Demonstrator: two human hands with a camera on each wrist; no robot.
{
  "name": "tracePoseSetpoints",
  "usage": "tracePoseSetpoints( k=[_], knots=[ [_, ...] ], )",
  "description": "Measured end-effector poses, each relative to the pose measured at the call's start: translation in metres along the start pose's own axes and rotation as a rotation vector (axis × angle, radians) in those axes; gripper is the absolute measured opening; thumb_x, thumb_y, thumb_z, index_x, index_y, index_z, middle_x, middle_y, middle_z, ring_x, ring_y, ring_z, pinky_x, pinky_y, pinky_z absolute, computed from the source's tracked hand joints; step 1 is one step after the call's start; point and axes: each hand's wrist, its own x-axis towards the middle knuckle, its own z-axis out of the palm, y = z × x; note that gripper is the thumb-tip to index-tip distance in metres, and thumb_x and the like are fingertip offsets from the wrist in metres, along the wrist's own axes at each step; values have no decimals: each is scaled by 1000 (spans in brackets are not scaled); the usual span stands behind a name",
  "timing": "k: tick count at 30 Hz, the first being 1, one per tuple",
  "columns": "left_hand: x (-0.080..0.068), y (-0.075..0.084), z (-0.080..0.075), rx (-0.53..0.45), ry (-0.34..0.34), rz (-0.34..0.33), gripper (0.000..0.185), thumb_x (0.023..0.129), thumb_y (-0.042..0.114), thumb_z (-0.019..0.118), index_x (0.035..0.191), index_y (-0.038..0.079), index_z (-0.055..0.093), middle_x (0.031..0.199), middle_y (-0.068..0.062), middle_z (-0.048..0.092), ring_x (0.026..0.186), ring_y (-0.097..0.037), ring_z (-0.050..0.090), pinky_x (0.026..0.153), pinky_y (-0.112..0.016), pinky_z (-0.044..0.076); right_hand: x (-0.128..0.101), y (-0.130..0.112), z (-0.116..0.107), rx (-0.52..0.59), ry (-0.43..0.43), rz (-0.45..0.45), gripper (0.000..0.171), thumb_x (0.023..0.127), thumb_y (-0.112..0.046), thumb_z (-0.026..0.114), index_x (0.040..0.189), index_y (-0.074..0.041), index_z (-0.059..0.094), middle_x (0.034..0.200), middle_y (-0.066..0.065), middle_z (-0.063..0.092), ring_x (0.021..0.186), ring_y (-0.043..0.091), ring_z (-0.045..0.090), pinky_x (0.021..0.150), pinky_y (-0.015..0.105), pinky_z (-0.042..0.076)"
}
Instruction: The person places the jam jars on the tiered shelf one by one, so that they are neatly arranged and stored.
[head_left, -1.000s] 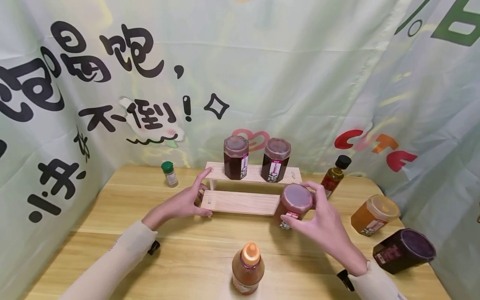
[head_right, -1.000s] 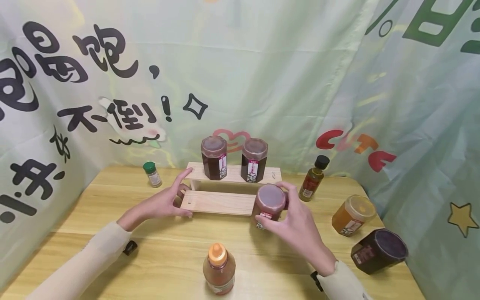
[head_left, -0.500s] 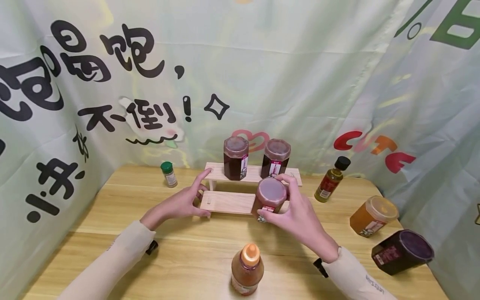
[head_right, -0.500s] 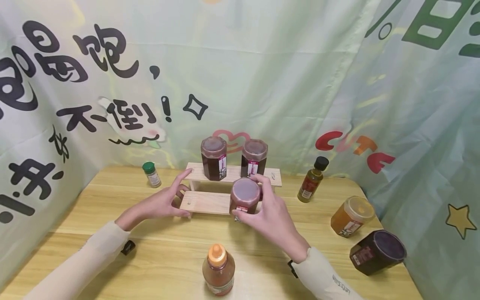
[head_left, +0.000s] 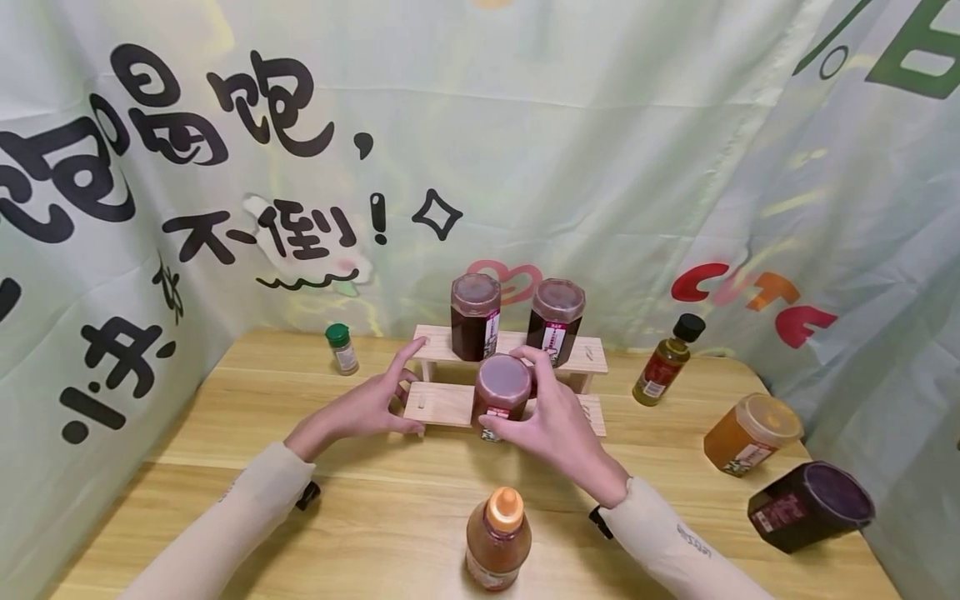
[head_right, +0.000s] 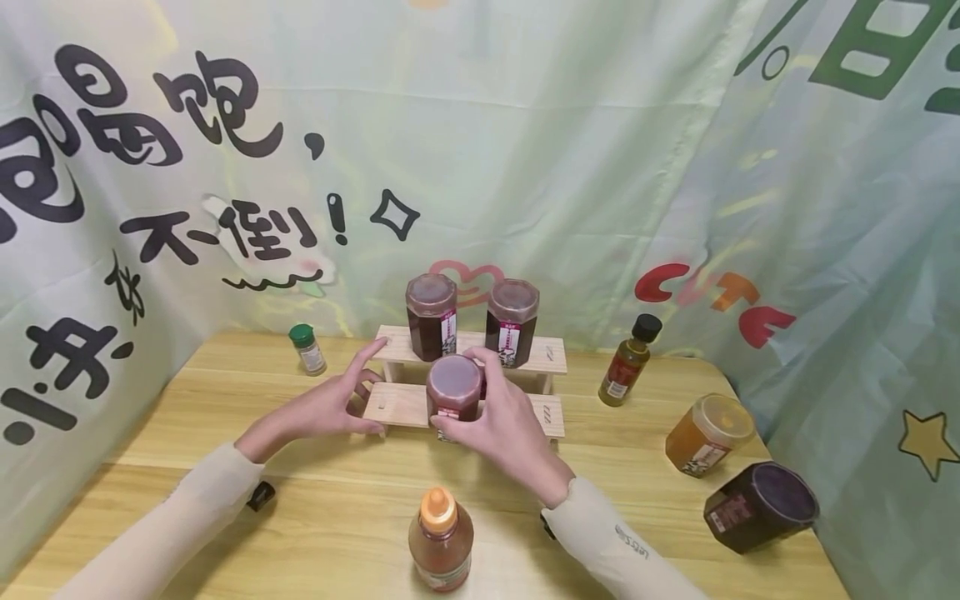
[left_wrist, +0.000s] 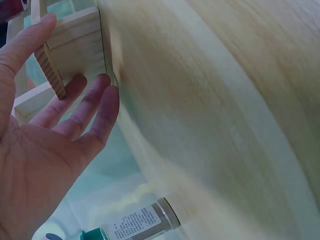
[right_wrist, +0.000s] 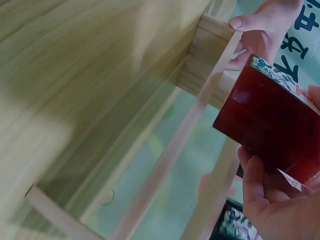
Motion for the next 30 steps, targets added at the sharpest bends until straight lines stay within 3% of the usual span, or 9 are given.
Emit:
tracePoseSetpoints(
  k=[10, 24, 30],
  knots=[
    [0, -1, 0, 3, -2, -2, 135, 88, 17, 96, 174, 35, -6, 137, -16, 65, 98, -20, 70, 87, -45, 58, 14, -2, 23, 36, -28, -8, 94, 78, -25, 103, 152, -20, 44, 123, 9, 71, 107, 19, 71, 89, 43, 59],
    [1, -3, 1, 10, 1, 1, 135, 88, 19, 96, 174, 36, -6, 135, -14, 65, 100, -20, 70, 89, -46, 58, 27, -6, 38, 41, -30, -10, 95, 81, -30, 102, 156, -19, 44, 124, 8, 71, 110, 19, 71, 90, 42, 58],
    [2, -7, 2, -2, -2, 18, 135, 87, 18, 96, 175, 34, -6, 133, -12, 67, 97, -19, 71, 86, -45, 59, 28, -5, 41, 8, -52, -33, 95, 84, -33, 99, 161, -19, 45, 130, 10, 61, 115, 23, 64, 98, 46, 55]
  ],
)
